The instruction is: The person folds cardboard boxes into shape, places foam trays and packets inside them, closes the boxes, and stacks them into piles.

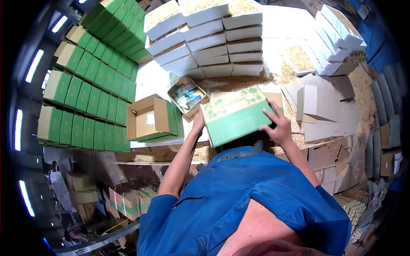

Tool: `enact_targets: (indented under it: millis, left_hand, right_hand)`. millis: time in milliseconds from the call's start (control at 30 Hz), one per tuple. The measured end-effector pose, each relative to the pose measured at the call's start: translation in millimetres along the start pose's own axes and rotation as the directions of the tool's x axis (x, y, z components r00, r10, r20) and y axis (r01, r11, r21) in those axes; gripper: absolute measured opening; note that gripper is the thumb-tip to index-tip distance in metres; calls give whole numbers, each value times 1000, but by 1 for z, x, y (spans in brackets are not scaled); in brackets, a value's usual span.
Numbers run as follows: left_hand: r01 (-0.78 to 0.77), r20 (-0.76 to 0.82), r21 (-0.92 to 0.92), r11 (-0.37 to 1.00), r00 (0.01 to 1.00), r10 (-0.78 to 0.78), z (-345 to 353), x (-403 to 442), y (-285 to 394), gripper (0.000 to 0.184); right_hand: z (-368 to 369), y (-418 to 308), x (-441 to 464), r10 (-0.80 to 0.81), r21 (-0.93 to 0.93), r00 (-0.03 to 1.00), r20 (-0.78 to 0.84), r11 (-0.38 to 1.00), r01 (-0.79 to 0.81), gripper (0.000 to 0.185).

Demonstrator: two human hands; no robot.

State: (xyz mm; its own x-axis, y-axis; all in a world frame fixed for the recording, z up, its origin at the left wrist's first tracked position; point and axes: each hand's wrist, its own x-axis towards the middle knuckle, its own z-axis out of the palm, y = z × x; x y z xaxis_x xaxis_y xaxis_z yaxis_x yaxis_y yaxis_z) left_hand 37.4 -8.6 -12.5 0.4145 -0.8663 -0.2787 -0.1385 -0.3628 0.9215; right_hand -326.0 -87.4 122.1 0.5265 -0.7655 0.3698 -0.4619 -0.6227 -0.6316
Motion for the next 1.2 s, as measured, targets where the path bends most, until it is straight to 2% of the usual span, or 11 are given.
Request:
enact_targets:
  millis: [167, 367, 467, 600, 667, 733, 833, 967, 1033, 1133, 1200]
  left_hand:
    - [-36, 112, -46, 998, 993, 41, 13, 83, -107, 67]
    - [465, 293, -347, 814, 879, -377, 49, 2, 23, 83]
    - [148, 214, -418, 896, 975, -61, 55, -23, 49, 79]
    - [85, 204, -344, 935, 979, -14, 58, -11, 38, 61]
    - [110, 230, -325, 939, 973, -35, 58, -10, 32, 61]
    - [81, 206, -312, 947, 978, -16, 61, -13, 34, 61]
    - [-5, 158, -266, 964, 986, 49, 64, -12, 35, 66]
    - [-8, 93, -99, 995, 995, 17, 63, 2, 8, 78]
    - [-37, 126, -194, 980, 990, 62, 64, 3, 3, 78]
    - [-56, 145, -187, 981, 986, 84, 59, 4, 1, 78]
    - [-59, 143, -184, 981, 986, 86, 60, 8, -5, 78]
  right_hand:
    - [19, 23, 97, 14, -248, 1000, -21, 968, -19, 52]
    - [74, 92, 130, 292, -370, 952, 91, 898, -240, 69]
    - [71, 80, 140, 326, -426, 921, 212, 879, -213, 68]
    - [53, 67, 174, 302, -436, 902, 309, 888, -148, 67]
    - [29, 47, 231, 100, -307, 993, -59, 945, -113, 64]
    - [-24, 5, 315, 275, 2, 961, 19, 961, -275, 57]
    - [-26, -2, 427, -118, -105, 962, -245, 990, 95, 58]
    - [0, -16, 483, 264, 187, 954, 139, 939, -287, 48]
    - [15, -15, 502, 286, -8, 951, 120, 958, -288, 40]
    - [14, -18, 502, 426, 196, 880, 209, 864, -465, 37]
    - [23, 11, 522, 319, 153, 924, 212, 923, -354, 33]
